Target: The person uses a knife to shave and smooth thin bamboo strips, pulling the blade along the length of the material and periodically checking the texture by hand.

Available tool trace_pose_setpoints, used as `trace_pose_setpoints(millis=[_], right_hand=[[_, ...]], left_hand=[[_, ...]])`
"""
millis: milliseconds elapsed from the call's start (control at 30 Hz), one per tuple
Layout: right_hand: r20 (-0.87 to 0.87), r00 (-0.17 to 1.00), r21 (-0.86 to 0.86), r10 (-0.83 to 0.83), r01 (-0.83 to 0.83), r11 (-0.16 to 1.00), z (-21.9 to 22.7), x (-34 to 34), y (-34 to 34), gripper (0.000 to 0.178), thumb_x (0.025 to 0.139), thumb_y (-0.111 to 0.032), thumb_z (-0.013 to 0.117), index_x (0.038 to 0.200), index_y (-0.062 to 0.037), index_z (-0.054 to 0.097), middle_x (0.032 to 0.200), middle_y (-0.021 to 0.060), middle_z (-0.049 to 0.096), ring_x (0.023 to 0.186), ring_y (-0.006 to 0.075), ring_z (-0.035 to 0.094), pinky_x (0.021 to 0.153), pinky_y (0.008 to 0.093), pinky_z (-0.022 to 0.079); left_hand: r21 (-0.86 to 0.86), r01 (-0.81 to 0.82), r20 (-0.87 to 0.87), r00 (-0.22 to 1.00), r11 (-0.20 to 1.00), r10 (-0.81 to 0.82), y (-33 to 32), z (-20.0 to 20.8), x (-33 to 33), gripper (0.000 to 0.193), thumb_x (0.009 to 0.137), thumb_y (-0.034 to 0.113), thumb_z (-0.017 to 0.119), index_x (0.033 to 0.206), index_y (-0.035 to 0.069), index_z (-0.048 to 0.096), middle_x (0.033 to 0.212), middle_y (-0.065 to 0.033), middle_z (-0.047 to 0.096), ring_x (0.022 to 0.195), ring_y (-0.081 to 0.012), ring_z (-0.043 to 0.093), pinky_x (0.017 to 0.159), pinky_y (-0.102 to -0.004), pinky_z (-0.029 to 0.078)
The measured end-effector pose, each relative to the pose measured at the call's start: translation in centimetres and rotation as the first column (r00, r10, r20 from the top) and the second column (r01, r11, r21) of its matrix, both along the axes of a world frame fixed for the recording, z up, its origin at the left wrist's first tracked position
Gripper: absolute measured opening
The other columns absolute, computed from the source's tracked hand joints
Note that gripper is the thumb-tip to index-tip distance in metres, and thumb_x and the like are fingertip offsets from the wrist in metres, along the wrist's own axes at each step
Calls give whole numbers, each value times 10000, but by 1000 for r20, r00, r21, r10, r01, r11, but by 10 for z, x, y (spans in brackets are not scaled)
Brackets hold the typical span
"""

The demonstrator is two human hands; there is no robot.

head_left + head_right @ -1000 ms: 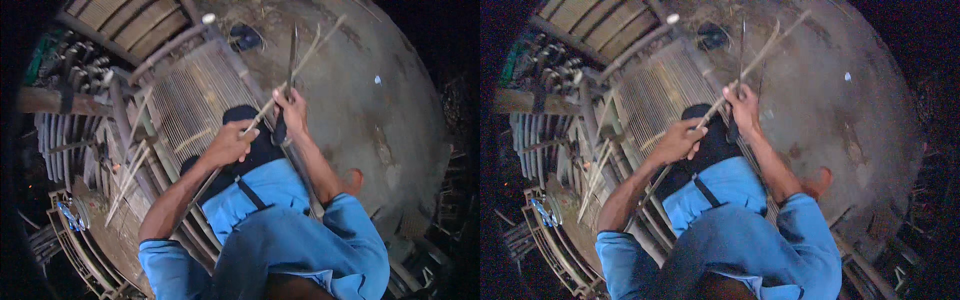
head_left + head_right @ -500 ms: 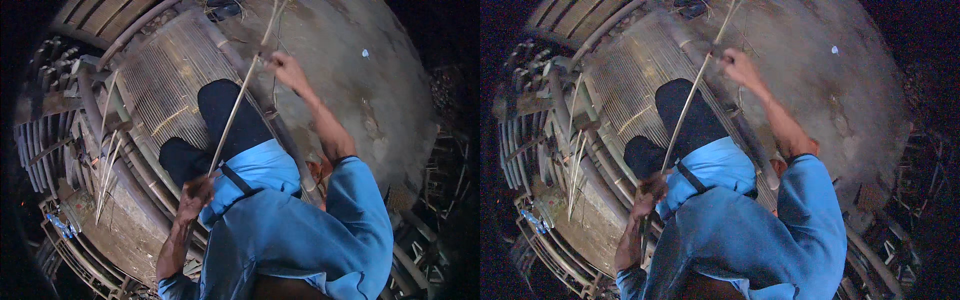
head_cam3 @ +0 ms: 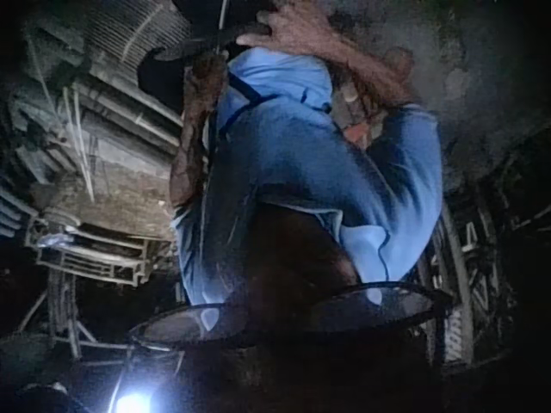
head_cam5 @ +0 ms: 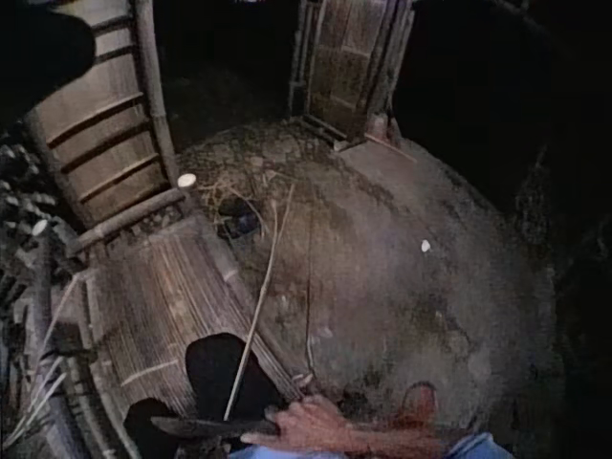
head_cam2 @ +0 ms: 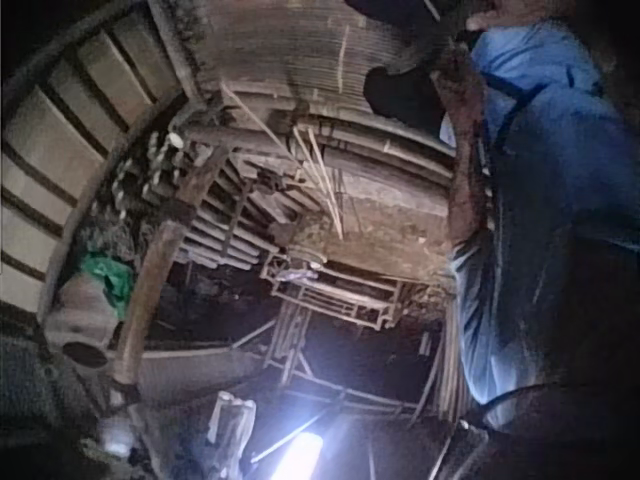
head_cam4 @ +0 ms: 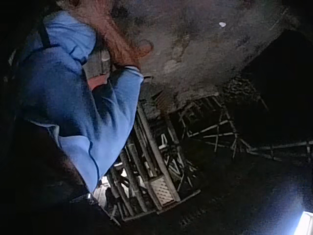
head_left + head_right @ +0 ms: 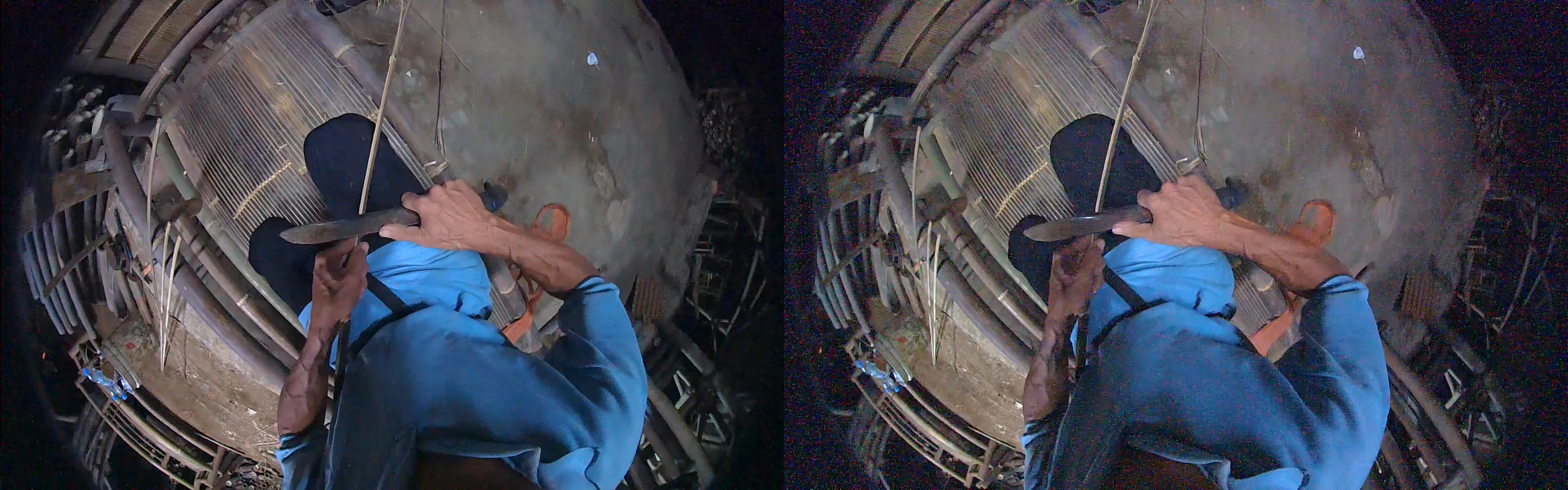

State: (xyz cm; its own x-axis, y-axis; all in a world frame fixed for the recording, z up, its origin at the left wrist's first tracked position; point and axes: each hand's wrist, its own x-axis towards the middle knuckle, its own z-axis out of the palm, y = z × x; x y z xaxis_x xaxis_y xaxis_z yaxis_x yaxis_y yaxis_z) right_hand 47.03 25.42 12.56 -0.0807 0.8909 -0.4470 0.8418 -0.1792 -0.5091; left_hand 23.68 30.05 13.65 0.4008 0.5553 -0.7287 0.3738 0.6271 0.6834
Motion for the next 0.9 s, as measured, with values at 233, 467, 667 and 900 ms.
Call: trace_pose_setpoints(millis=[233, 467, 667, 900], right_hand=[[-35, 965, 129, -261, 263, 956, -31, 27, 18, 771, 868, -768, 496, 871, -44, 759, 606, 242, 625, 636, 420, 680, 625, 513, 544], [-26, 968, 29, -251, 252, 967, -47, 37, 18, 778, 888, -760, 476, 814, -34, 745, 639, 235, 648, 659, 423, 680, 637, 525, 543], [42, 988, 28, -151, 149, 988, -40, 26, 19, 798, 888, -764, 473, 826, -16, 744, 639, 253, 641, 688, 462, 674, 663, 545, 538], [-31, 874, -33, -485, 484, 874, -72, 71, 51, 789, 893, -755, 477, 812, -19, 750, 658, 243, 655, 699, 435, 688, 662, 515, 549]], left_hand=[[169, 142, -190, 976, 975, -109, -9, 9, -10, 230, 969, 115, 602, 1148, -2, 688, 721, 24, 569, 648, -38, 464, 572, -238, 389], [203, -88, -46, 994, 975, 99, -46, 26, -53, 226, 985, 108, 592, 1146, -13, 694, 853, -33, 676, 742, -83, 551, 675, -254, 470], [132, 281, -369, 904, 950, -216, -59, 49, -98, 242, 996, 142, 608, 1155, -8, 710, 835, -12, 676, 719, -73, 547, 635, -252, 453], [133, 210, -411, 901, 969, -139, -82, 62, -132, 232, 965, 149, 650, 1128, 4, 728, 810, 10, 664, 704, -67, 536, 610, -248, 431]])
